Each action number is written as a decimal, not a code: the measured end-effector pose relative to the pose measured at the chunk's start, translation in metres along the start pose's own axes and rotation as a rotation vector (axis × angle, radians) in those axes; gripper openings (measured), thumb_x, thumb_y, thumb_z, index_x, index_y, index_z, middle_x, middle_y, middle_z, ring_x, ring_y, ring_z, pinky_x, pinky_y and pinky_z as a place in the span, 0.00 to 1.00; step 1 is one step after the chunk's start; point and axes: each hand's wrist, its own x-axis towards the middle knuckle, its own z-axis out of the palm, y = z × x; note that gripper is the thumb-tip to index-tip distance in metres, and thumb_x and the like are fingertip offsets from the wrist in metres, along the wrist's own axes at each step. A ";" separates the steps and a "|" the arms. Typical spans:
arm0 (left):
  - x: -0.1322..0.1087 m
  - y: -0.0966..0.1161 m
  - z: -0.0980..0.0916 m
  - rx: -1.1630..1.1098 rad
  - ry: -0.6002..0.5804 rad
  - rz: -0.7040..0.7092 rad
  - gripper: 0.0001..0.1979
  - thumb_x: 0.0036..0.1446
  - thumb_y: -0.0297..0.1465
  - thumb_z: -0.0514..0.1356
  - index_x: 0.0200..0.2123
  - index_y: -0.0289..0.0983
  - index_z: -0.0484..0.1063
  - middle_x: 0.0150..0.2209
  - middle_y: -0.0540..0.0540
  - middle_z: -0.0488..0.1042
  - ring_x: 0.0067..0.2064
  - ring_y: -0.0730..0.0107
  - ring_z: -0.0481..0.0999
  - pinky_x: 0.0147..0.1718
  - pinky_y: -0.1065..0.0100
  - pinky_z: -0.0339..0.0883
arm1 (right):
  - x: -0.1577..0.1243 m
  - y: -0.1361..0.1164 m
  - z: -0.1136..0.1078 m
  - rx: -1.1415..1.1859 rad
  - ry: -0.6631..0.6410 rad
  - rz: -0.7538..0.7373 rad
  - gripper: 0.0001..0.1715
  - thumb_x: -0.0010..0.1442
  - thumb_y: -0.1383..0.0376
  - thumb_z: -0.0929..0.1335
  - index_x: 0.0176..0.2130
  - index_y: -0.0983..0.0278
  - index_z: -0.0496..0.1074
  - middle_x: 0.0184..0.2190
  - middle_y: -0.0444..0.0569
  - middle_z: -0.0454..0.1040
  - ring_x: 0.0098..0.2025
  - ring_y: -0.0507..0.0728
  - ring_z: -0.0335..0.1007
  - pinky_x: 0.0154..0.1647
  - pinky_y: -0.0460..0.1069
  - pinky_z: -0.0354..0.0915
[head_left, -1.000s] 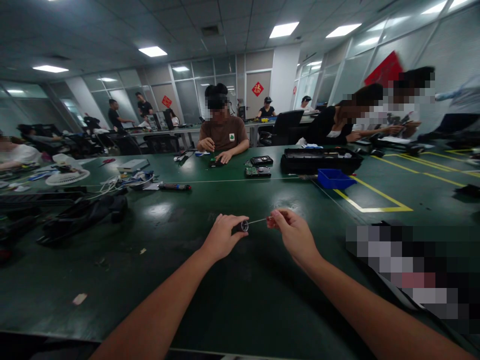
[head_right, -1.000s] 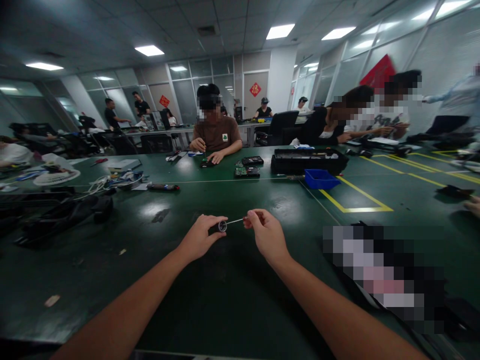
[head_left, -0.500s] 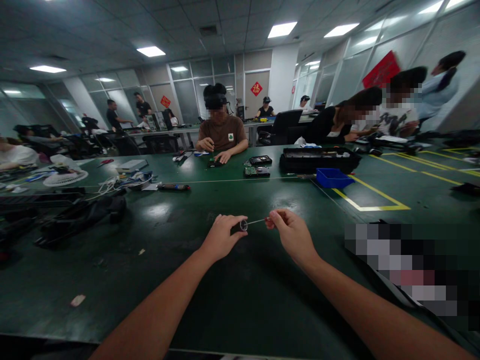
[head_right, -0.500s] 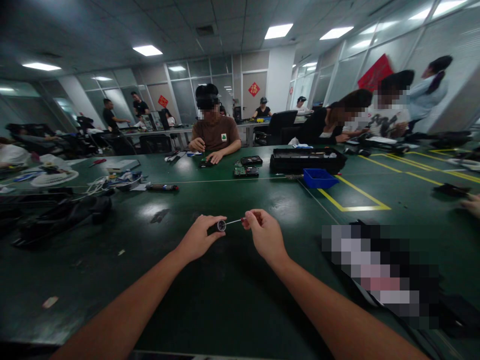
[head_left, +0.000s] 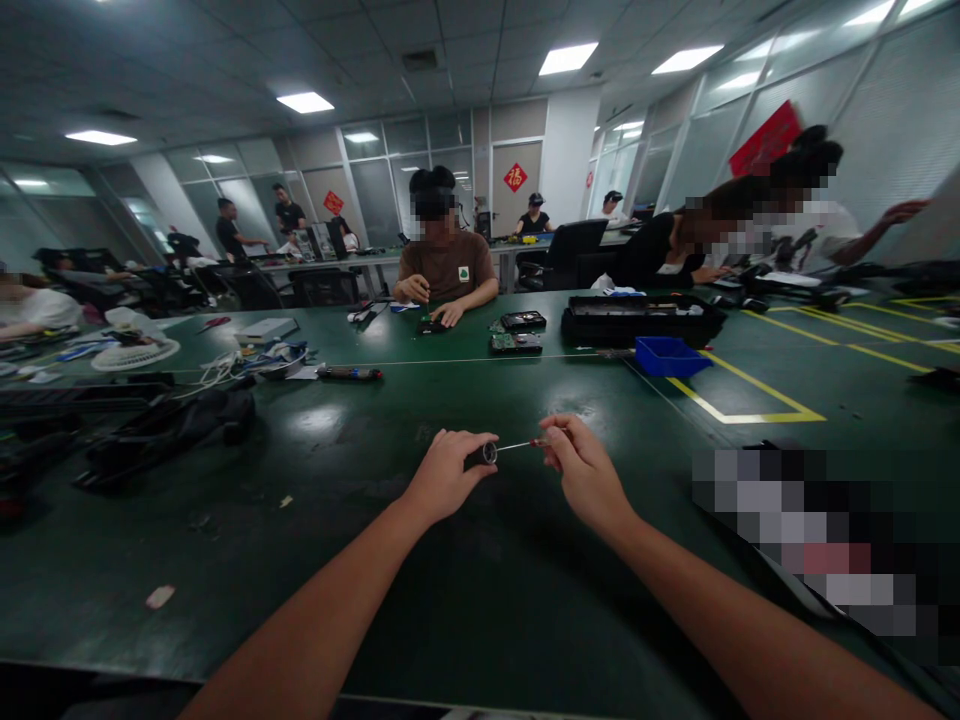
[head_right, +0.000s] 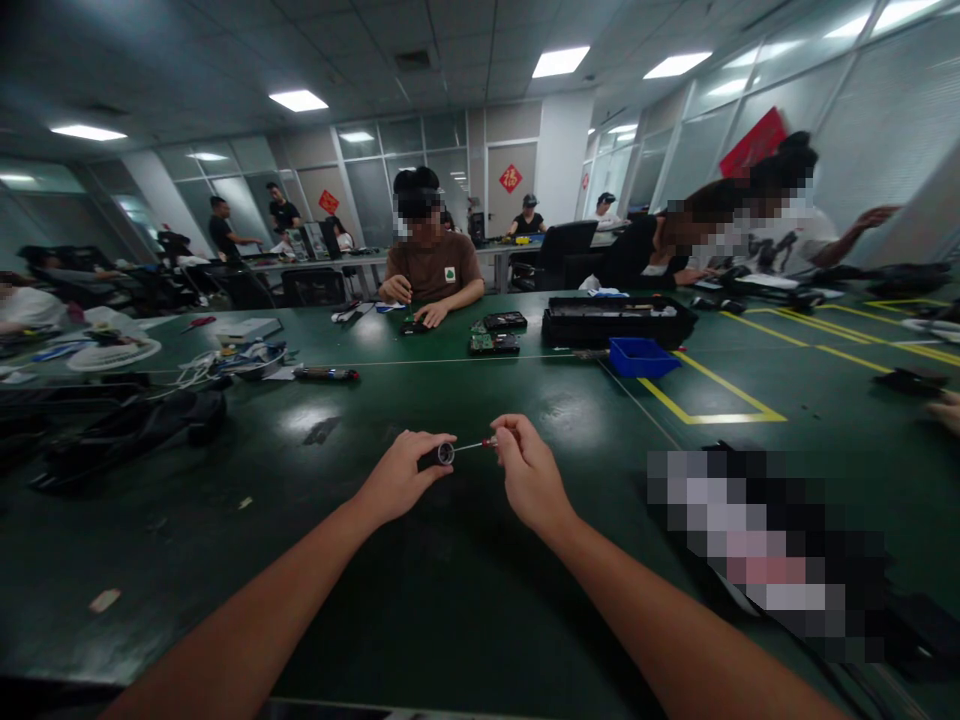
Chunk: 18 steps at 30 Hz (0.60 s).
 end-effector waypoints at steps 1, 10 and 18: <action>0.000 0.000 0.000 0.000 0.004 0.000 0.20 0.59 0.31 0.65 0.55 0.46 0.71 0.48 0.47 0.76 0.50 0.59 0.71 0.57 0.51 0.58 | 0.000 0.000 0.000 0.007 -0.015 0.000 0.15 0.66 0.53 0.61 0.43 0.60 0.69 0.29 0.44 0.71 0.29 0.55 0.66 0.30 0.50 0.62; 0.001 -0.003 0.001 0.012 0.015 -0.029 0.20 0.60 0.32 0.64 0.55 0.46 0.70 0.48 0.47 0.76 0.51 0.58 0.71 0.59 0.47 0.56 | 0.004 0.003 0.004 0.137 0.058 0.095 0.15 0.61 0.53 0.68 0.40 0.61 0.71 0.31 0.46 0.74 0.32 0.56 0.69 0.36 0.51 0.64; 0.001 -0.009 -0.003 0.024 -0.035 0.059 0.22 0.62 0.29 0.61 0.58 0.48 0.68 0.53 0.48 0.73 0.55 0.60 0.69 0.62 0.48 0.54 | 0.015 0.012 -0.001 0.523 0.078 0.327 0.22 0.49 0.47 0.74 0.29 0.62 0.73 0.24 0.44 0.71 0.25 0.53 0.65 0.34 0.53 0.67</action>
